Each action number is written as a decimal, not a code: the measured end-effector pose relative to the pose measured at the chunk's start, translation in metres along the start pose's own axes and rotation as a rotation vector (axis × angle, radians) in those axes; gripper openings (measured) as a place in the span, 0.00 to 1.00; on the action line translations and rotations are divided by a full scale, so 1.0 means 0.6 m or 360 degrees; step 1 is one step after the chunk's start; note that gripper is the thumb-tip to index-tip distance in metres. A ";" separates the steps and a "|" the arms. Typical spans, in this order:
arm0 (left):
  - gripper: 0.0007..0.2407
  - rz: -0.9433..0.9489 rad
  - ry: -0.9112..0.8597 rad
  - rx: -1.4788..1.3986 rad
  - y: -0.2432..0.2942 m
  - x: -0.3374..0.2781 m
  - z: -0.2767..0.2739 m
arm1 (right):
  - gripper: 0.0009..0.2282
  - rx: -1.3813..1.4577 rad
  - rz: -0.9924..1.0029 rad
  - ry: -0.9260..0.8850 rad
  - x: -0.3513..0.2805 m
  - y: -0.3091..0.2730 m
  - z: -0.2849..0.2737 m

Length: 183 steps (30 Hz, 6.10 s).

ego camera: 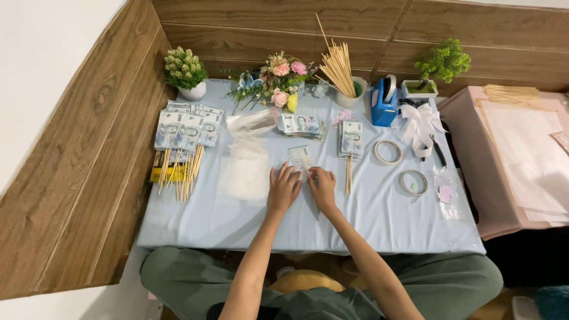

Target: The person is attaching currency bills to wooden sticks using adhesive tape to prepare them for a money bouquet.

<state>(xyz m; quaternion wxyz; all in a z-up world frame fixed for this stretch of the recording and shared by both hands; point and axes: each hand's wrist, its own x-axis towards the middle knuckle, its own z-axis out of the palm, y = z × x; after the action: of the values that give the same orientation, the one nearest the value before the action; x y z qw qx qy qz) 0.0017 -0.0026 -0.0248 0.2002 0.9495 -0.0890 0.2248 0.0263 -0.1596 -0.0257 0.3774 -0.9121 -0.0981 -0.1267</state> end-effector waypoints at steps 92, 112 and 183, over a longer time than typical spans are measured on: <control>0.19 -0.0204 -0.0021 -0.0037 0.045 0.008 0.002 | 0.13 0.0089 0.0467 0.0577 0.304 0.312 -0.285; 0.19 -0.0248 -0.0060 0.0010 0.050 0.012 -0.004 | 0.08 0.0359 0.1075 0.0349 0.466 0.481 -0.218; 0.16 -0.0221 0.0036 -0.0003 0.047 0.009 0.005 | 0.43 -0.0985 -0.0529 -0.0669 0.190 0.105 0.103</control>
<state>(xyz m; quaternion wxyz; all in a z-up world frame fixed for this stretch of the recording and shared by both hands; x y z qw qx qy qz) 0.0001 -0.0301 -0.0154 0.2174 0.9505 -0.0210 0.2210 0.1612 -0.1500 -0.0749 0.0311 -0.9603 -0.2765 -0.0205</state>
